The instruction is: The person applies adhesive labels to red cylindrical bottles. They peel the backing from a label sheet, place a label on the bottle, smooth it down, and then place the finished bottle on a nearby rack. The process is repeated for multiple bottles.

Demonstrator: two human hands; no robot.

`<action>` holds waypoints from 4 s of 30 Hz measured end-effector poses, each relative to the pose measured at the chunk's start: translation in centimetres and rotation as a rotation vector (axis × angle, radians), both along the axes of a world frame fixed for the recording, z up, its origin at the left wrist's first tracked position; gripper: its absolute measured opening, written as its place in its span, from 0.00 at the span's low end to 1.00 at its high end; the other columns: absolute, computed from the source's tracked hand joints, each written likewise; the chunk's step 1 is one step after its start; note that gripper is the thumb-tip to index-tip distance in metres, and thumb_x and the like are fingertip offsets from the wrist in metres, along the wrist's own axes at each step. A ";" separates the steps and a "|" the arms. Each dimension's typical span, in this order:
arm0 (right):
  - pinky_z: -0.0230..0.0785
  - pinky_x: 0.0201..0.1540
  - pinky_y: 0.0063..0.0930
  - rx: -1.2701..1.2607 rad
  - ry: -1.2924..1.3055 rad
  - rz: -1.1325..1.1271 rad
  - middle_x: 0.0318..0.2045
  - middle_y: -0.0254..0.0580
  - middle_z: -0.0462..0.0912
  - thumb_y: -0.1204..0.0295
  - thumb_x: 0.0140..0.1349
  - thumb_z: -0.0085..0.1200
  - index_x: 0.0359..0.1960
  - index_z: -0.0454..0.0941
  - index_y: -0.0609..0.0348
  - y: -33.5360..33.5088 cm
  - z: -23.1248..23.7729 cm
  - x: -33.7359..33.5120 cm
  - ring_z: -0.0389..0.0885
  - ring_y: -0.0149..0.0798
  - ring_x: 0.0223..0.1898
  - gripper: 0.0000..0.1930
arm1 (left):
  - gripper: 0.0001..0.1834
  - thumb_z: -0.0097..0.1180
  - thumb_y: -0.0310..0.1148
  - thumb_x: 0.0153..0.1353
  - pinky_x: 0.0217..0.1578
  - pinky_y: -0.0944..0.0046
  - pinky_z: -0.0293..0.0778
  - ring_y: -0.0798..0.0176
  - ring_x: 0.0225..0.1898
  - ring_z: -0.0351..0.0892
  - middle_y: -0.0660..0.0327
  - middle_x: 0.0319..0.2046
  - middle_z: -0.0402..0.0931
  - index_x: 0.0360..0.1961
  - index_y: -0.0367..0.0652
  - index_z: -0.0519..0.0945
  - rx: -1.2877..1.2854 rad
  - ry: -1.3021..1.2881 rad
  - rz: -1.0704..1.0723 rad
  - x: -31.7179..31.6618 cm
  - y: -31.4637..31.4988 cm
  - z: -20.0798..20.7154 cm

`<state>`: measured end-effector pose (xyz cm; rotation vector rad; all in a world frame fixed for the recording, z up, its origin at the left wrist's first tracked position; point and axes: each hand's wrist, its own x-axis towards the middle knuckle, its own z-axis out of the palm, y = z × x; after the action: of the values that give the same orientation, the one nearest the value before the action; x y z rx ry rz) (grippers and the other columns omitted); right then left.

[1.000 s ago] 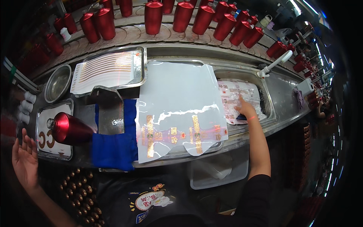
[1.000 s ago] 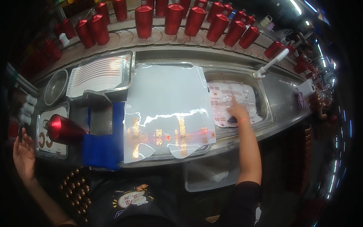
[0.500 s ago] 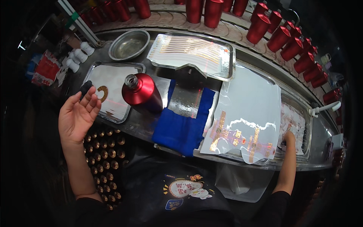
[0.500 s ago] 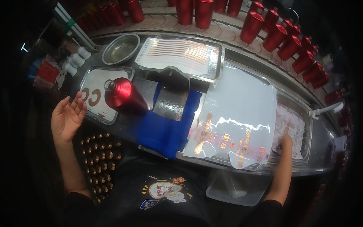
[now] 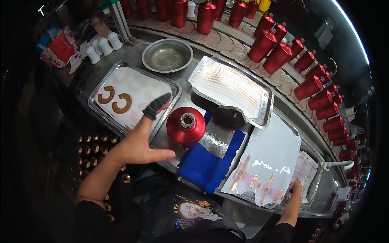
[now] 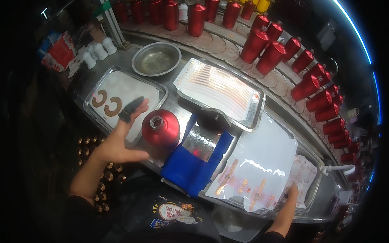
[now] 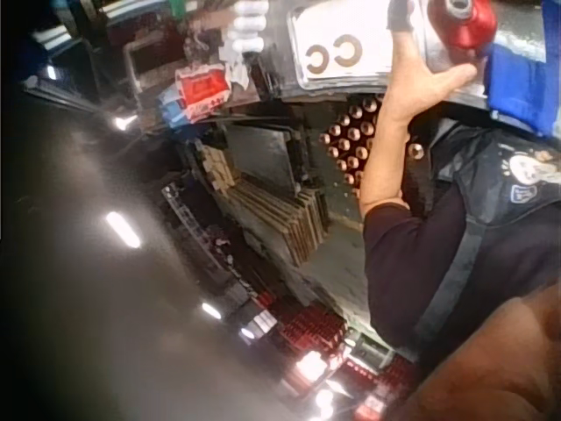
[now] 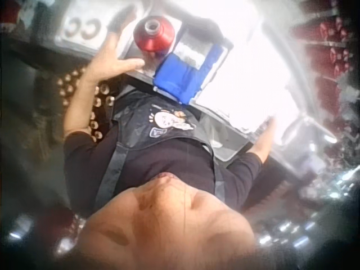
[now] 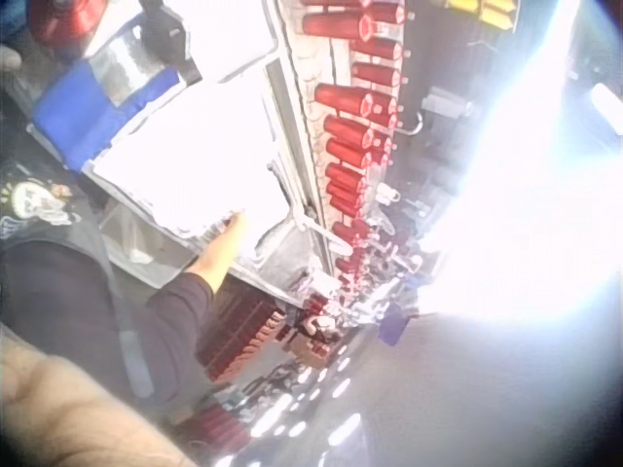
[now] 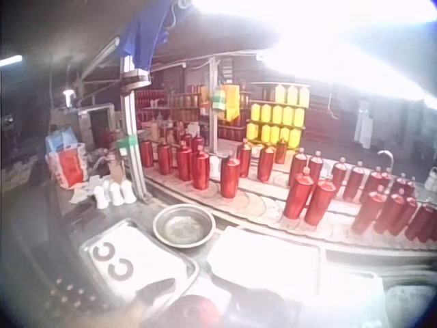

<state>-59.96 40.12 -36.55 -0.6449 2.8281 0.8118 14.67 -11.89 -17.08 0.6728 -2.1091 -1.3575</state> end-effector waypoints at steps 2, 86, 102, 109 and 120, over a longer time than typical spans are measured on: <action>0.79 0.46 0.50 -0.108 0.066 0.042 0.38 0.60 0.87 0.73 0.51 0.64 0.39 0.85 0.64 -0.5 2.0 1.0 0.86 0.60 0.43 0.13 | 0.66 0.79 0.37 0.44 0.74 0.52 0.50 0.45 0.77 0.47 0.47 0.76 0.44 0.77 0.41 0.45 -0.096 -0.033 -0.098 -0.9 -0.1 -1.1; 0.69 0.63 0.38 -1.136 -1.181 0.587 0.57 0.49 0.79 0.62 0.40 0.79 0.64 0.69 0.64 -47.7 14.0 54.1 0.79 0.46 0.59 0.47 | 0.24 0.73 0.47 0.48 0.57 0.50 0.59 0.51 0.56 0.72 0.54 0.46 0.79 0.37 0.41 0.80 -0.738 -0.648 0.585 17.8 -32.2 -18.4; 0.70 0.61 0.37 -1.117 -1.113 0.402 0.61 0.51 0.76 0.58 0.39 0.81 0.70 0.64 0.61 -45.5 14.7 54.4 0.76 0.49 0.62 0.55 | 0.17 0.73 0.35 0.49 0.47 0.51 0.65 0.55 0.30 0.82 0.65 0.23 0.82 0.26 0.44 0.73 -0.329 -0.409 0.805 16.3 -36.2 -21.4; 0.64 0.27 0.23 -1.210 -0.873 0.314 0.33 0.39 0.82 0.70 0.55 0.71 0.43 0.82 0.62 -40.4 16.7 56.5 0.71 0.29 0.23 0.16 | 0.13 0.66 0.23 0.55 0.28 0.52 0.74 0.53 0.26 0.82 0.56 0.24 0.81 0.29 0.35 0.70 -0.422 -0.373 0.696 14.1 -31.0 -15.4; 0.66 0.29 0.18 -1.238 -1.868 0.091 0.36 0.34 0.79 0.66 0.71 0.57 0.67 0.72 0.57 -45.2 15.3 66.3 0.73 0.23 0.28 0.25 | 0.27 0.59 0.22 0.65 0.29 0.68 0.85 0.65 0.33 0.85 0.55 0.37 0.82 0.64 0.35 0.67 0.696 0.259 0.341 8.4 -10.7 -0.6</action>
<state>6.29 -5.11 -21.25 -0.8315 1.1160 -1.1679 23.05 -22.56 -17.66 1.0029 -1.2262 -1.8537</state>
